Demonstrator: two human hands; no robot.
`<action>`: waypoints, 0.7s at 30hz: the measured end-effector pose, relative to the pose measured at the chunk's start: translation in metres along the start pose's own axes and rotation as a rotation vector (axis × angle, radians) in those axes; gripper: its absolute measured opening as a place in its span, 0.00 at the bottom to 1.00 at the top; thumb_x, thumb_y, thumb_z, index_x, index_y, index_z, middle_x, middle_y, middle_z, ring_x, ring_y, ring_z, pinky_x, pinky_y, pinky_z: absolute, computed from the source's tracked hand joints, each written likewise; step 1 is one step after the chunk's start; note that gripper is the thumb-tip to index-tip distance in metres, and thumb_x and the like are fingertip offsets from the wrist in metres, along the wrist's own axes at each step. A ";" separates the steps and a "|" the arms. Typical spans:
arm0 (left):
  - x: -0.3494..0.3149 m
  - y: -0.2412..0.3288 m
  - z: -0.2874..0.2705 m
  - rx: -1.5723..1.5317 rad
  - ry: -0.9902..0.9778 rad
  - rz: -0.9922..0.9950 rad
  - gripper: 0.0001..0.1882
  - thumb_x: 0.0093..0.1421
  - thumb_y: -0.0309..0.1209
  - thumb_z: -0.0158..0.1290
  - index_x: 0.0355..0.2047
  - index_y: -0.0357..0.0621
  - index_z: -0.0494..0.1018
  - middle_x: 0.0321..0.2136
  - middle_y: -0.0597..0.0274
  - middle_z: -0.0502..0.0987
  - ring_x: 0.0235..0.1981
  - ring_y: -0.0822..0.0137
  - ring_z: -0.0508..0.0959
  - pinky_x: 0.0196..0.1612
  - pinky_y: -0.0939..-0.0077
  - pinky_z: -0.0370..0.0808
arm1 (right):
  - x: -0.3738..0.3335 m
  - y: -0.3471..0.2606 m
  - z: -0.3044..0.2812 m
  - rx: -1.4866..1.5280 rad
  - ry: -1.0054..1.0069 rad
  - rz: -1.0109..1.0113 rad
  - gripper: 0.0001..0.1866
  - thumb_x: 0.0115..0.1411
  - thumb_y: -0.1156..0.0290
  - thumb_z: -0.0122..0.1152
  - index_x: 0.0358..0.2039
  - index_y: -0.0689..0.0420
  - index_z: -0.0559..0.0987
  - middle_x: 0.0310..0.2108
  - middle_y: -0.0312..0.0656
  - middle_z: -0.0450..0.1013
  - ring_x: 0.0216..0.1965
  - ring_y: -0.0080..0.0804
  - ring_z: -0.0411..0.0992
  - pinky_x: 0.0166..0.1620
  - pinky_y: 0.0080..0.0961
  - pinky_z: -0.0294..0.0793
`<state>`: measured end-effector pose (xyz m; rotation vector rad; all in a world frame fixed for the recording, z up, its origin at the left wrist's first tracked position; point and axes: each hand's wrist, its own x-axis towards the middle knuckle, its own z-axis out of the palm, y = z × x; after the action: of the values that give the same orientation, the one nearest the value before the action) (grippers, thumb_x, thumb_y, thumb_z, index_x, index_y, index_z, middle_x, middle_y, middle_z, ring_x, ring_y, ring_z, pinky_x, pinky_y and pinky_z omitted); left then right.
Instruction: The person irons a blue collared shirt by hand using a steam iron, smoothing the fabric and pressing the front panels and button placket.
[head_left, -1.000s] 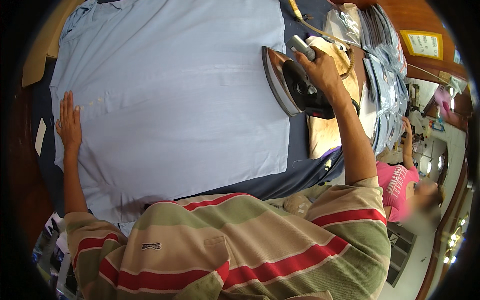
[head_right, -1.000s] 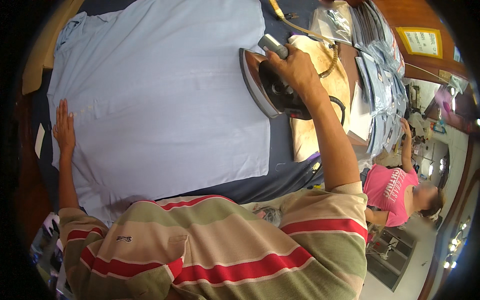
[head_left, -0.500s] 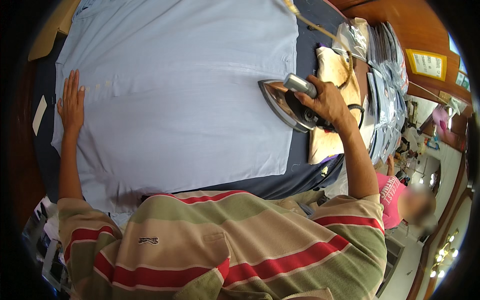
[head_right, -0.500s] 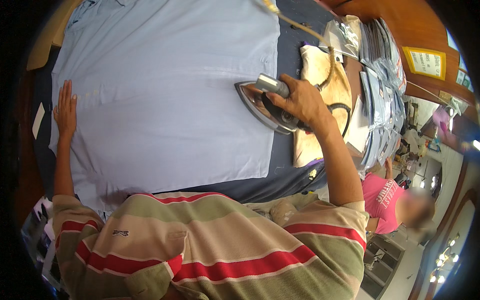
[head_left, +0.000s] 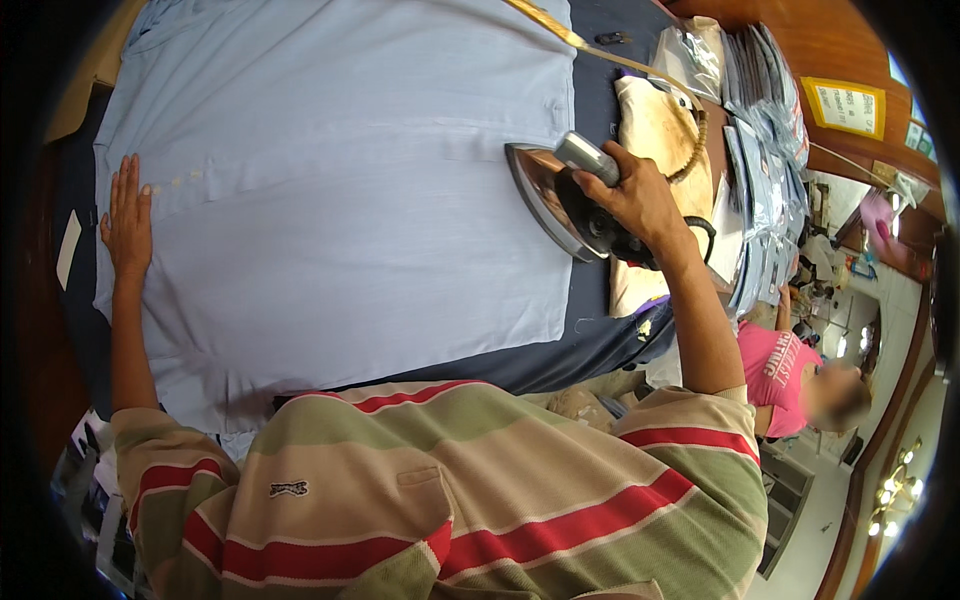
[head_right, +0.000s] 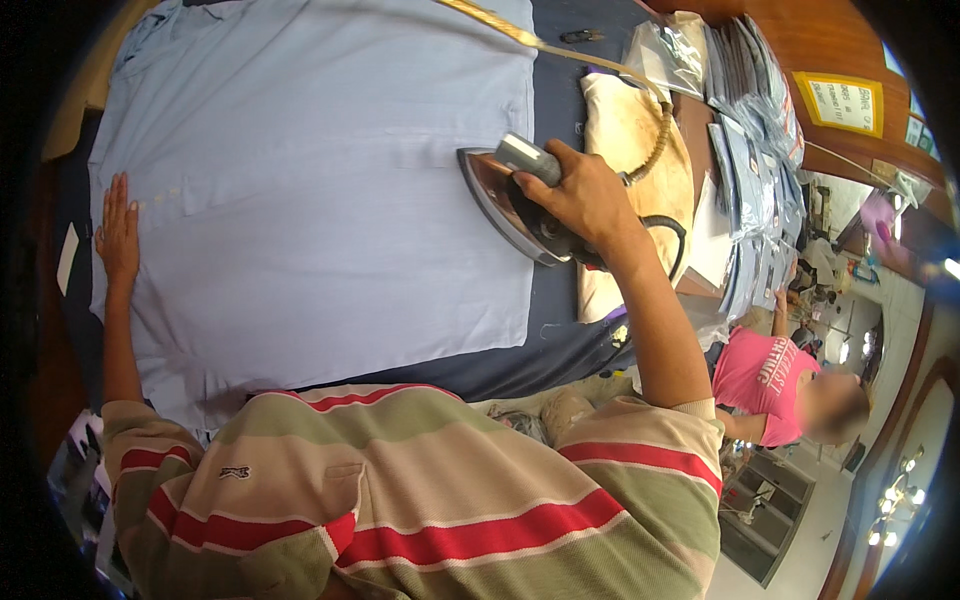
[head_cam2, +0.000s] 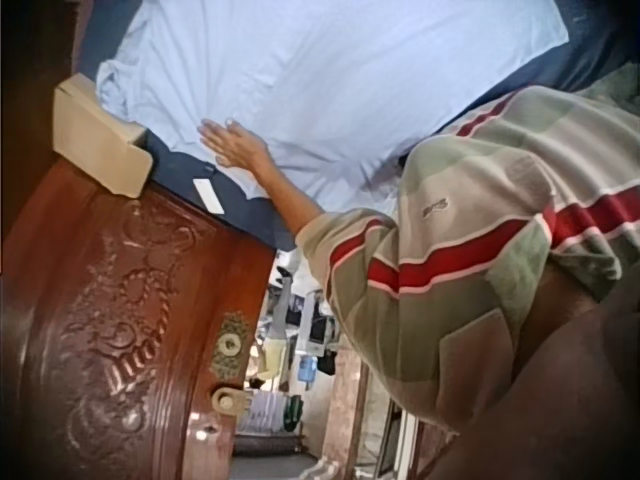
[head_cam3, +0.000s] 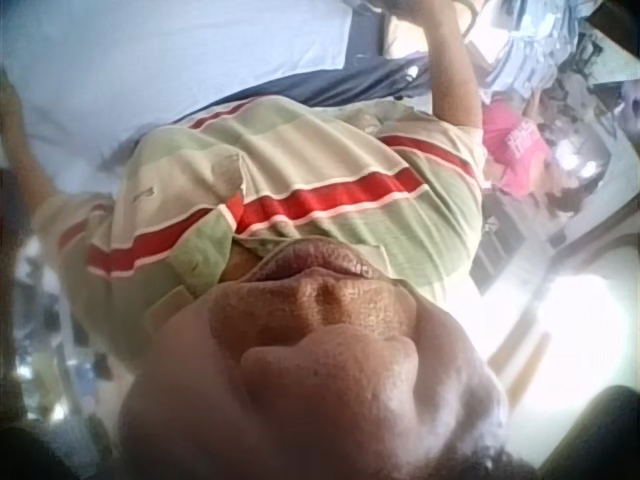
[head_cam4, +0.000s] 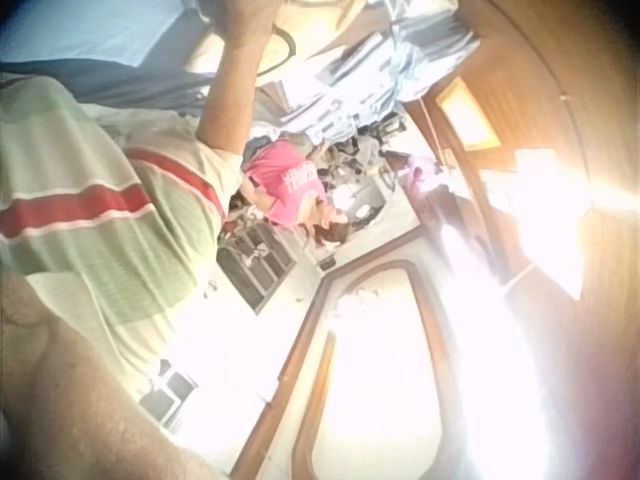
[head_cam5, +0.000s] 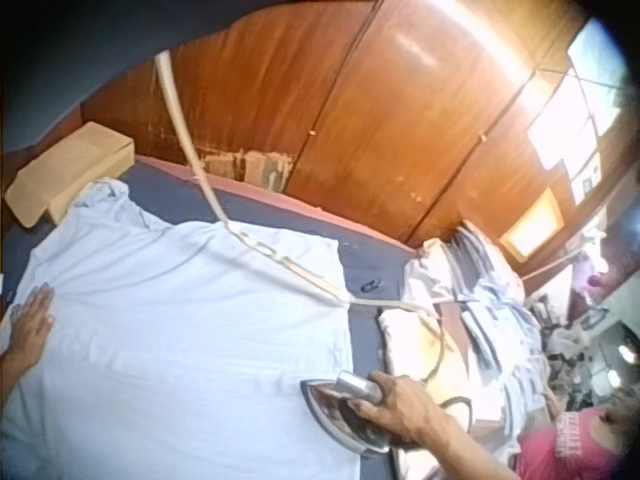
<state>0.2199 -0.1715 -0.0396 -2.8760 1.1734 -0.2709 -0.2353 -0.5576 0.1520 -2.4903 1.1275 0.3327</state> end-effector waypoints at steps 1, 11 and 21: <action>0.000 0.000 -0.002 -0.024 0.009 0.009 0.26 0.65 0.47 0.29 0.63 0.68 0.47 0.64 0.75 0.48 0.65 0.67 0.47 0.60 0.47 0.42 | 0.000 -0.006 0.000 -0.003 -0.032 -0.001 0.29 0.51 0.52 0.59 0.43 0.65 0.73 0.27 0.56 0.74 0.29 0.44 0.75 0.35 0.30 0.72; -0.008 -0.001 -0.015 -0.025 0.017 -0.072 0.27 0.64 0.43 0.37 0.63 0.61 0.50 0.64 0.69 0.50 0.65 0.66 0.49 0.58 0.46 0.47 | -0.045 0.000 -0.012 0.158 -0.098 0.010 0.28 0.47 0.54 0.63 0.39 0.65 0.74 0.23 0.57 0.73 0.26 0.44 0.75 0.33 0.34 0.72; -0.081 -0.013 -0.072 -0.197 0.198 -0.479 0.22 0.59 0.39 0.46 0.55 0.58 0.64 0.54 0.69 0.66 0.57 0.67 0.63 0.57 0.49 0.50 | -0.012 -0.104 -0.025 0.015 0.200 -0.250 0.32 0.46 0.66 0.65 0.47 0.75 0.67 0.32 0.55 0.74 0.33 0.36 0.74 0.39 0.27 0.73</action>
<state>0.1593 -0.1026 0.0195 -3.3383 0.5289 -0.4812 -0.1625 -0.4979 0.2046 -2.6581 0.8692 0.0052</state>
